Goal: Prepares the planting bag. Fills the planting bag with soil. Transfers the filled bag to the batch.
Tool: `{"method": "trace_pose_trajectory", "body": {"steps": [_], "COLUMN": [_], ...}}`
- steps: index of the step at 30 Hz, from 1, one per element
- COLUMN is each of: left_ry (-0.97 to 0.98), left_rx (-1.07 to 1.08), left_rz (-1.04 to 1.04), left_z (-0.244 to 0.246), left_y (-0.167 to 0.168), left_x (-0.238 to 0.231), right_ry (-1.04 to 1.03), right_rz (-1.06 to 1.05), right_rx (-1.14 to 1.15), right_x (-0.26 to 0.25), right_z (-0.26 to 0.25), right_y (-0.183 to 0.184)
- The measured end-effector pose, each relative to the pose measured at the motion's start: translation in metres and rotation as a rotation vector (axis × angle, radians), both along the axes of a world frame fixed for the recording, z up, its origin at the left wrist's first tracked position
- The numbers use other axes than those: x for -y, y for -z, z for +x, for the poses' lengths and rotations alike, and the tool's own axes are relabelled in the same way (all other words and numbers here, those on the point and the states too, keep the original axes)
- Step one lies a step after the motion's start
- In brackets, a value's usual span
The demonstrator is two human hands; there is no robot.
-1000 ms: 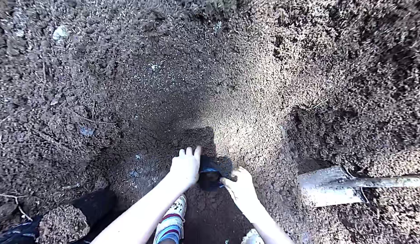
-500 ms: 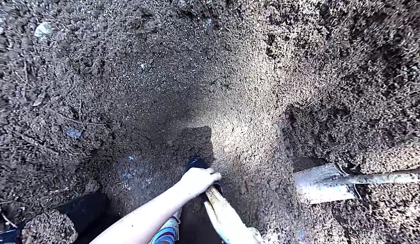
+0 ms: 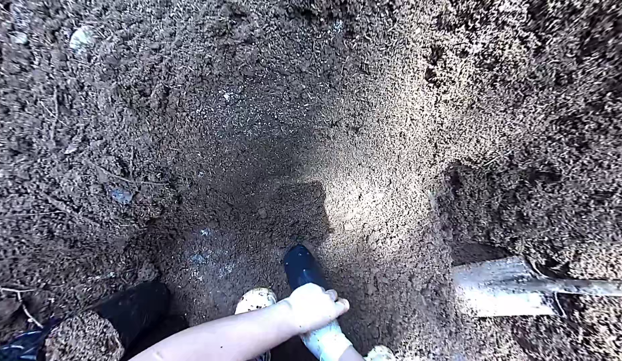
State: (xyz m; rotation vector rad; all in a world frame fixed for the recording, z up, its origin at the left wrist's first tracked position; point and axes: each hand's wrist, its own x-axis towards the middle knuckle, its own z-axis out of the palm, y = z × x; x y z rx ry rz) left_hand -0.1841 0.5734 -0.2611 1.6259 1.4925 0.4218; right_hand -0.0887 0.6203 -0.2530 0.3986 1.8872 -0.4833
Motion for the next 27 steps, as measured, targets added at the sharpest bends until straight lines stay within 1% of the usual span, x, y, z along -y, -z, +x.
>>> {"method": "trace_pose_trajectory", "body": {"steps": [2, 5, 6, 7, 9, 11, 12, 13, 14, 15, 16, 17, 18, 19, 20, 21, 22, 23, 24, 25, 27], "left_ry": [0.001, -0.011, -0.062, -0.156, -0.404, -0.603, -0.645, -0.662, -0.660, -0.645, -0.626, -0.609, -0.614, -0.642, -0.674, -0.700, -0.718, -0.722, -0.705, -0.667, -0.563], "left_rx": [-0.002, -0.010, 0.006, 0.037, 0.097, 0.154, 0.175, 0.175, 0.155, 0.118, 0.077, 0.048, 0.036, 0.031, 0.030, 0.038, 0.057, 0.078, 0.091, 0.093, 0.063], "left_rz": [-0.003, -0.077, -0.103, -0.111, -0.049, 0.025, 0.031, 0.035, 0.019, -0.023, -0.090, -0.171, -0.221, -0.230, -0.212, -0.190, -0.179, -0.180, -0.175, -0.159, -0.086], "left_z": [0.000, -0.009, -0.015, -0.022, -0.042, -0.058, -0.064, -0.069, -0.073, -0.076, -0.074, -0.069, -0.066, -0.071, -0.079, -0.083, -0.082, -0.080, -0.080, -0.081, -0.075], "left_y": [0.002, -0.004, -0.009, -0.014, -0.027, -0.049, -0.059, -0.064, -0.063, -0.054, -0.037, -0.018, -0.005, -0.003, -0.006, -0.010, -0.010, -0.010, -0.010, -0.012, -0.017], "left_x": [-0.004, -0.011, -0.011, -0.011, -0.008, -0.004, -0.002, 0.000, 0.000, 0.000, -0.002, -0.004, -0.006, -0.007, -0.007, -0.005, -0.003, -0.001, -0.001, -0.002, -0.007], "right_ry": [0.011, 0.011, 0.004, -0.007, -0.047, -0.142, -0.168, -0.191, -0.189, -0.173, -0.154, -0.137, -0.137, -0.138, -0.108, -0.009, 0.158, 0.386, 0.676, 1.009, 1.631], "right_rz": [0.012, 0.011, -0.003, -0.022, -0.017, -0.020, -0.014, -0.014, -0.033, -0.046, -0.051, -0.066, -0.089, -0.116, -0.152, -0.192, -0.223, -0.238, -0.245, -0.232, -0.093], "right_rx": [0.059, 0.019, -0.041, -0.131, -0.374, -0.501, -0.626, -0.788, -0.837, -0.821, -0.746, -0.606, -0.533, -0.528, -0.596, -0.740, -0.880, -0.966, -1.003, -0.985, -0.828], "right_x": [-0.003, -0.010, -0.014, -0.022, -0.039, -0.046, -0.048, -0.050, -0.051, -0.052, -0.052, -0.052, -0.054, -0.058, -0.063, -0.070, -0.079, -0.090, -0.101, -0.108, -0.113], "right_z": [-0.002, -0.007, -0.011, -0.017, -0.031, -0.046, -0.045, -0.042, -0.043, -0.044, -0.044, -0.045, -0.047, -0.054, -0.059, -0.052, -0.037, -0.022, -0.009, 0.001, 0.021], "right_y": [0.004, 0.011, 0.010, 0.005, -0.006, -0.043, -0.054, -0.054, -0.049, -0.035, -0.016, 0.001, 0.015, 0.019, 0.016, 0.014, 0.013, 0.014, 0.019, 0.027, 0.051]}}
